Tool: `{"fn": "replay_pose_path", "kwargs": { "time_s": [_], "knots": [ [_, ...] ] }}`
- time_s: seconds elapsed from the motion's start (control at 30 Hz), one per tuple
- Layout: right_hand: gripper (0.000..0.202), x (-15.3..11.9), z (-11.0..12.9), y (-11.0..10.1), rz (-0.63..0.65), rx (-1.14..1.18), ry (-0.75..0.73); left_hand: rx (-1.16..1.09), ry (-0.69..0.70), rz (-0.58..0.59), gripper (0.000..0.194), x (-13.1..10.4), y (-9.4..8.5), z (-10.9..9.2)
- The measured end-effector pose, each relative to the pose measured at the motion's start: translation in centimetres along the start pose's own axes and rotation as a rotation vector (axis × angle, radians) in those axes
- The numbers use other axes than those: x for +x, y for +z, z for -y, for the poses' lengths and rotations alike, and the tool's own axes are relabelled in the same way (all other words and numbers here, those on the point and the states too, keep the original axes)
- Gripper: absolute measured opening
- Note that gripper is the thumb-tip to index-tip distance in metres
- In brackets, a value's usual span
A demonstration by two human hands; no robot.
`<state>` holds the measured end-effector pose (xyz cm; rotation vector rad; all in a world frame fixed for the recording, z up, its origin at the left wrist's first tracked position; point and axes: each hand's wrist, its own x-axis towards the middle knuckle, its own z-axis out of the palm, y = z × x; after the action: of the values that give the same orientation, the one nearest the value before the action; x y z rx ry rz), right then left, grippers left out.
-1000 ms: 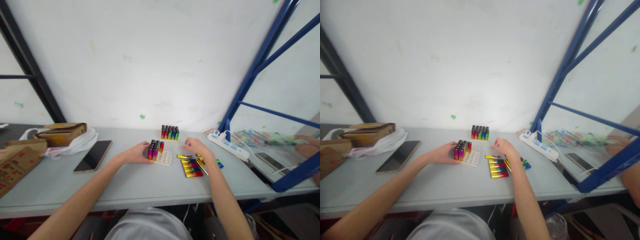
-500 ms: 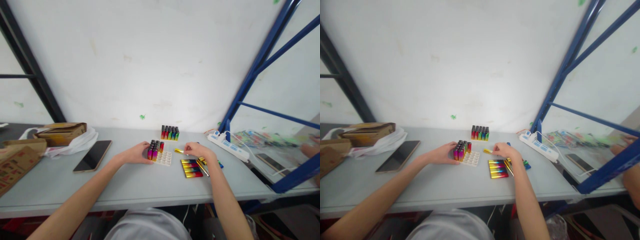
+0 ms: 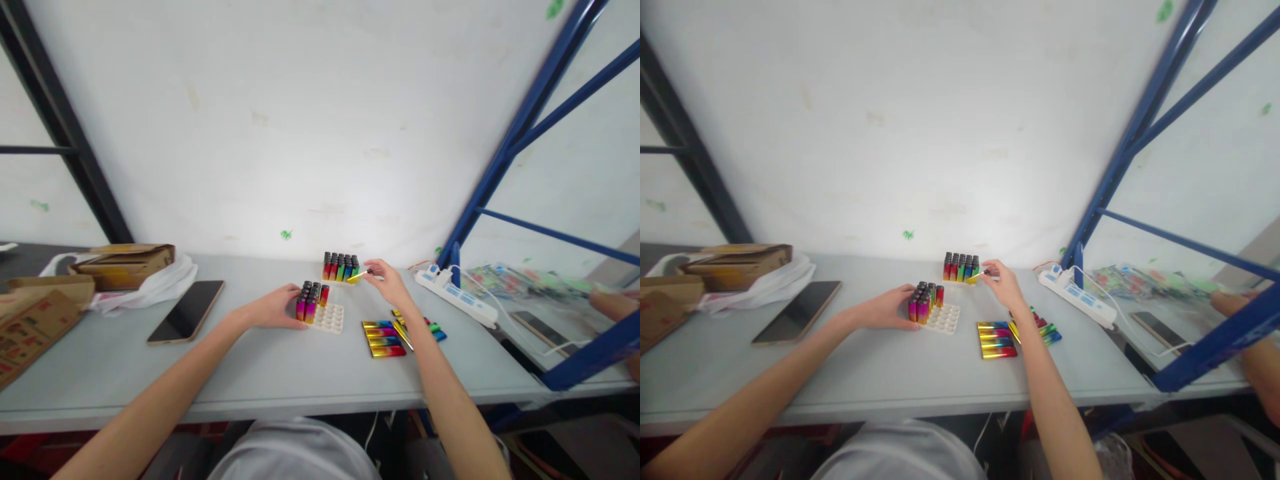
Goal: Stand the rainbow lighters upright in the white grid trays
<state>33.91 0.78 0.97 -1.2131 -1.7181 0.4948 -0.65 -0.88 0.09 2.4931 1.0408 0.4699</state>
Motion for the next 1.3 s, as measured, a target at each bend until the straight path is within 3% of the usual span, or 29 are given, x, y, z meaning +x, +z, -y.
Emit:
{"fn": "replay_pose_path", "kwargs": {
  "time_s": [0.17, 0.3, 0.73, 0.97, 1.3],
  "knots": [
    [0.053, -0.2, 1.6, 1.2, 0.005, 0.446, 0.074, 0.007, -0.008, 0.009, 0.075, 0.0, 0.0, -0.1],
    [0.058, -0.4, 2.4, 1.7, 0.004, 0.511, 0.106, 0.001, 0.0, -0.008, 0.074, 0.0, 0.0, 0.0],
    [0.047, -1.1, 3.7, 3.4, 0.162, 0.407, 0.18, 0.017, -0.016, 0.009, 0.076, 0.1, 0.0, 0.0],
    [0.052, -1.4, 3.3, 4.7, -0.045, 0.018, 0.025, 0.004, -0.003, 0.013, 0.076, 0.1, 0.0, -0.1],
    [0.039, -2.1, 3.9, 6.0, -0.067, -0.006, -0.07, 0.007, 0.01, 0.018, 0.075, 0.1, 0.0, -0.1]
  ]
}}
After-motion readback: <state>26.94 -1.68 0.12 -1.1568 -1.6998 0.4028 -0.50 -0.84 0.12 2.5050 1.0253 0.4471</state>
